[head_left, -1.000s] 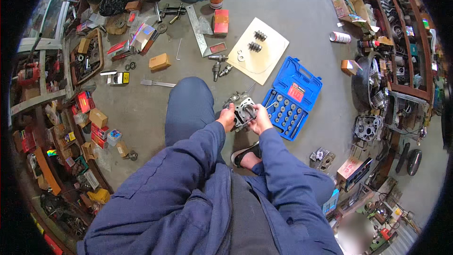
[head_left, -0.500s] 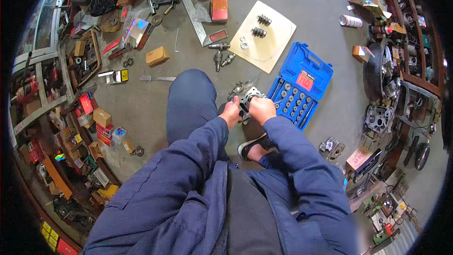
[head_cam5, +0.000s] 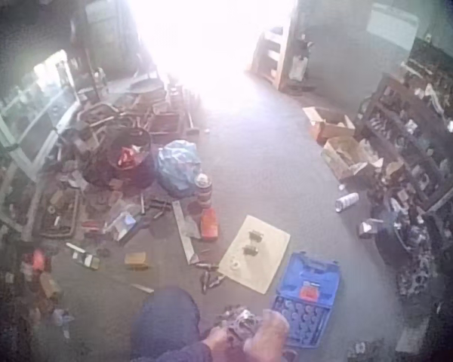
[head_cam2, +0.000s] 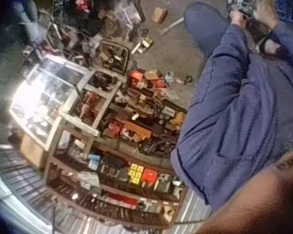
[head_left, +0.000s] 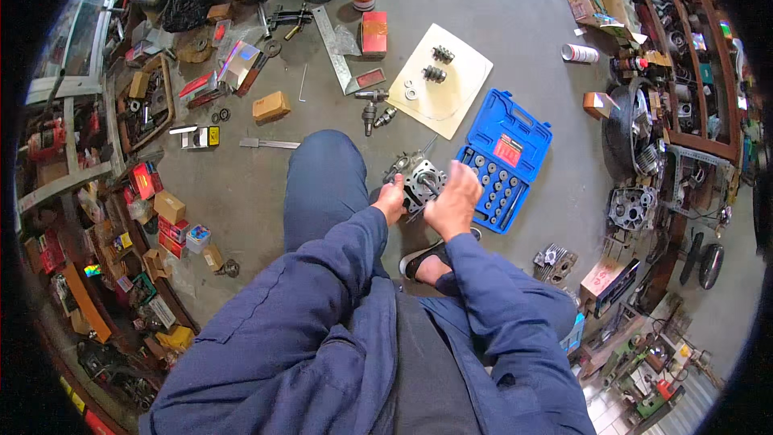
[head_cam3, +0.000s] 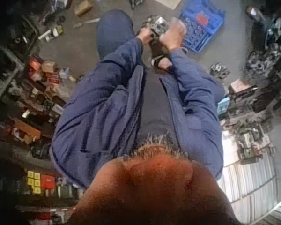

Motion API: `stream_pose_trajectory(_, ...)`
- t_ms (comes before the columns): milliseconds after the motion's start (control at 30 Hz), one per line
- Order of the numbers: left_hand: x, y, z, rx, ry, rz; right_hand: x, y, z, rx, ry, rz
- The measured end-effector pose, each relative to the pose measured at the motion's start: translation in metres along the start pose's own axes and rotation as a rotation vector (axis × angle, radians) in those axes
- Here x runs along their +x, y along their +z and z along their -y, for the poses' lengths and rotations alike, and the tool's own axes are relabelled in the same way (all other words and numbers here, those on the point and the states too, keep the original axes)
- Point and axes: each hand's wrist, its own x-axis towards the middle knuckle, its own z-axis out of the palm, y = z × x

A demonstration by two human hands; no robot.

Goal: The recorder is shown servicing the cylinder head of a motorcycle engine, checking valves and using a valve shim kit.

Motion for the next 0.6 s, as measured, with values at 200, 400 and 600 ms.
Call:
stream_pose_trajectory(200,-0.013,0.026,-0.005,0.056,0.028,-0.034,0.003,0.049,-0.026,-0.386,-0.520,0.402)
stream_pose_trajectory(400,-0.028,0.027,-0.010,0.068,0.031,-0.122,0.026,0.042,-0.017,0.081,-0.160,0.672)
stream_pose_trajectory(600,-0.021,0.034,-0.009,0.142,0.135,-0.164,0.028,0.099,-0.052,1.711,1.744,0.630)
